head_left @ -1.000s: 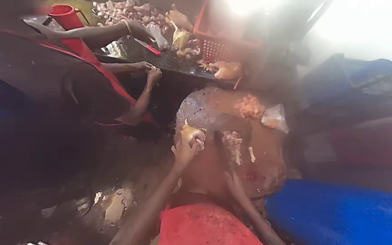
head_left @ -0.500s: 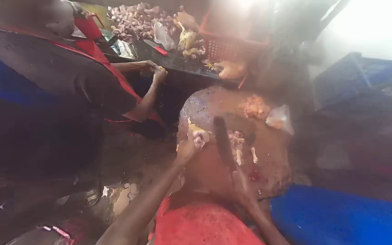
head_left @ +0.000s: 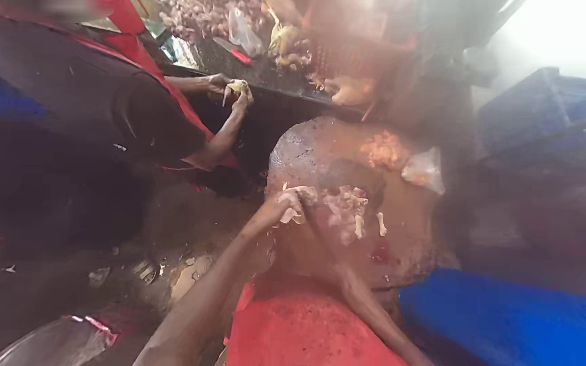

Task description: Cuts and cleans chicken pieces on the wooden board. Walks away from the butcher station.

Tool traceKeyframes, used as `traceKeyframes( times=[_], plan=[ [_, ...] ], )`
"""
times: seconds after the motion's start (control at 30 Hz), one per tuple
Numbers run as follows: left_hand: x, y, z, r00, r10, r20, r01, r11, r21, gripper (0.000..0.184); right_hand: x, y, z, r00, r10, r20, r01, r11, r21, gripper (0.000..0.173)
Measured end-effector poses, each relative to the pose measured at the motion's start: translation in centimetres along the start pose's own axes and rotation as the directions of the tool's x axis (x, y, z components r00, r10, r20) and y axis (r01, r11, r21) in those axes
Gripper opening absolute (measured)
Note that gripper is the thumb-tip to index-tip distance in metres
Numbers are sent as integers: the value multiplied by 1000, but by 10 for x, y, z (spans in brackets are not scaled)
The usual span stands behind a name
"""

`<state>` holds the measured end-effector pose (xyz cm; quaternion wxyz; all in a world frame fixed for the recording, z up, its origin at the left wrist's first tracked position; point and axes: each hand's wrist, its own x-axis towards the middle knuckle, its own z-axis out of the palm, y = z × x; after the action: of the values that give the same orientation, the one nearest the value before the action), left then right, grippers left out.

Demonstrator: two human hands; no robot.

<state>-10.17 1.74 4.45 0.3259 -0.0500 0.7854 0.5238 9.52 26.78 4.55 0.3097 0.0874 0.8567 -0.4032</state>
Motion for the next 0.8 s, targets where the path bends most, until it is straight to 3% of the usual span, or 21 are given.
traceKeyframes(
  times=[0.07, 0.13, 0.23, 0.3, 0.4, 0.47, 0.53, 0.57, 0.6, 0.67, 0.7, 0.73, 0.8],
  plan=[
    [-13, -1, -17, 991, -105, 84, 122, 966, -228, 31, -12, -6, -10, 995, -91, -31, 89, 994, -63, 58],
    [-9, -28, -25, 965, -160, 206, 226, 907, -354, 34, -2, -4, -7, 991, -132, 7, 132, 988, -77, 61],
    [3, -90, -3, 968, -142, 208, 203, 928, -312, 32, 29, 15, 20, 994, -33, 108, 40, 997, -60, 59],
    [2, -97, 3, 980, -140, 139, 175, 943, -281, 33, 41, 6, 14, 996, -18, 93, 18, 1000, 4, 56],
    [-11, -110, 5, 973, -188, 133, 217, 939, -267, 47, 14, -37, 6, 972, -214, -91, 231, 941, 247, 57],
    [-14, -109, 7, 972, -205, 116, 231, 924, -306, 44, 8, -61, -2, 889, -377, -260, 449, 828, 335, 82],
    [-17, -107, 7, 970, -216, 113, 241, 918, -314, 43, 16, -61, 7, 800, -463, -381, 580, 759, 296, 90],
    [-17, -107, 6, 971, -214, 110, 238, 922, -307, 43, 23, -48, 14, 796, -477, -373, 573, 793, 209, 88],
    [-16, -107, 5, 973, -203, 107, 226, 928, -297, 43, 31, -32, 20, 849, -440, -292, 484, 870, 94, 78],
    [-24, -106, 5, 976, -177, 128, 203, 951, -235, 43, 45, -15, 21, 993, -114, 18, 115, 992, -57, 57],
    [-31, -108, 4, 974, -165, 157, 192, 966, -176, 43, 51, -12, 21, 997, 6, 75, 1, 995, -97, 55],
    [-38, -110, 3, 970, -155, 185, 180, 975, -126, 44, 54, -14, 17, 996, 50, 70, -41, 992, -123, 53],
    [-58, -127, 8, 968, -158, 195, 174, 982, -70, 45, 44, -23, 12, 1000, -10, -7, 10, 998, -65, 50]
  ],
)
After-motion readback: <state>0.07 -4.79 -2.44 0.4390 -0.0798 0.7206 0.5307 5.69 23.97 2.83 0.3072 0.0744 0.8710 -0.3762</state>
